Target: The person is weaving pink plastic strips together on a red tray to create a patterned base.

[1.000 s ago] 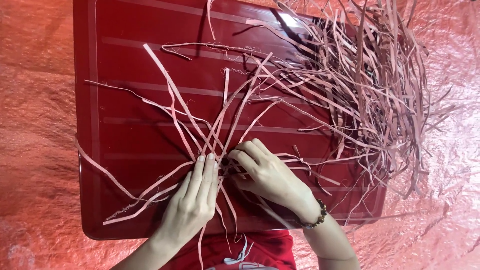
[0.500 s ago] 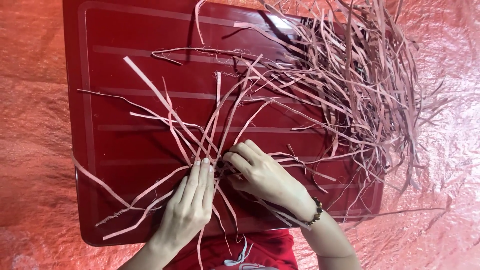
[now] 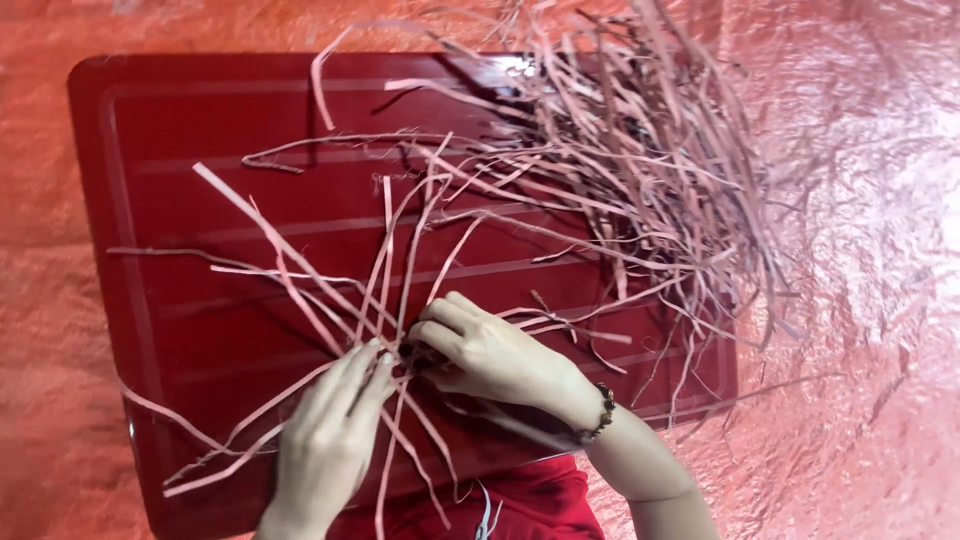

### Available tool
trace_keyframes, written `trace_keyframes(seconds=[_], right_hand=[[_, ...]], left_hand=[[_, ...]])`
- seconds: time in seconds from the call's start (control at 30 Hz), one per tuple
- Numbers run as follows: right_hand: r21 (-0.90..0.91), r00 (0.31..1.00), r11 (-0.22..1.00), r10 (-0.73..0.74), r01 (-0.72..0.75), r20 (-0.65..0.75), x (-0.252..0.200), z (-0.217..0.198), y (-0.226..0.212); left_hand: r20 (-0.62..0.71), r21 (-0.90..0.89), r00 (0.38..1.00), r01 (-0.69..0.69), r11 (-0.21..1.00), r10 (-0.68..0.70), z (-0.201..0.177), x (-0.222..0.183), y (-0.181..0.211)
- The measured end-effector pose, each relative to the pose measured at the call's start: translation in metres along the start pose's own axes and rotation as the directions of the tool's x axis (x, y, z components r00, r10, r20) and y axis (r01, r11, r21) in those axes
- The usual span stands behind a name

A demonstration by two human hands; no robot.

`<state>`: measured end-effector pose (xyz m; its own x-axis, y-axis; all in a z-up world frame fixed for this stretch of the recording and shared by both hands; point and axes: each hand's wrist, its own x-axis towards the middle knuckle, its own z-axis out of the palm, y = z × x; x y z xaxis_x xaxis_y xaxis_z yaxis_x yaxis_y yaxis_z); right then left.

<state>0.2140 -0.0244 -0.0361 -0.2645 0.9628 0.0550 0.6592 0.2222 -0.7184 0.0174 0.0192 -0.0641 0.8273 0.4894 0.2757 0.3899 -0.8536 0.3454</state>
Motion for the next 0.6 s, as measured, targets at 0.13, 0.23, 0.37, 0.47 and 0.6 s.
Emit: trace_keyframes(seconds=[0.13, 0.23, 0.37, 0.47, 0.6], right_hand=[[0.137, 0.998, 0.989, 0.064, -0.062, -0.010, -0.009, -0.029, 0.003], [-0.168, 0.924, 0.970, 0.103, -0.176, -0.369, -0.016, -0.040, 0.015], [-0.443, 0.783, 0.740, 0.180, -0.507, -0.595, -0.024, -0.039, 0.037], [-0.492, 0.764, 0.653, 0.216, -0.576, -0.608, -0.027, -0.038, 0.044], [-0.332, 0.695, 0.790, 0.160, -0.516, -0.701, -0.027, -0.048, 0.032]], left_hand=[[-0.040, -0.061, 0.999, -0.005, 0.998, 0.002, -0.003, 0.007, 0.003], [-0.034, 0.013, 0.999, -0.007, 1.000, 0.008, 0.001, 0.005, 0.007], [-0.033, 0.030, 0.999, -0.020, 0.999, 0.021, 0.005, 0.003, 0.008], [-0.028, 0.023, 1.000, -0.007, 1.000, 0.008, 0.007, 0.002, 0.009], [-0.023, 0.039, 1.000, -0.008, 0.999, 0.009, 0.007, 0.001, 0.009]])
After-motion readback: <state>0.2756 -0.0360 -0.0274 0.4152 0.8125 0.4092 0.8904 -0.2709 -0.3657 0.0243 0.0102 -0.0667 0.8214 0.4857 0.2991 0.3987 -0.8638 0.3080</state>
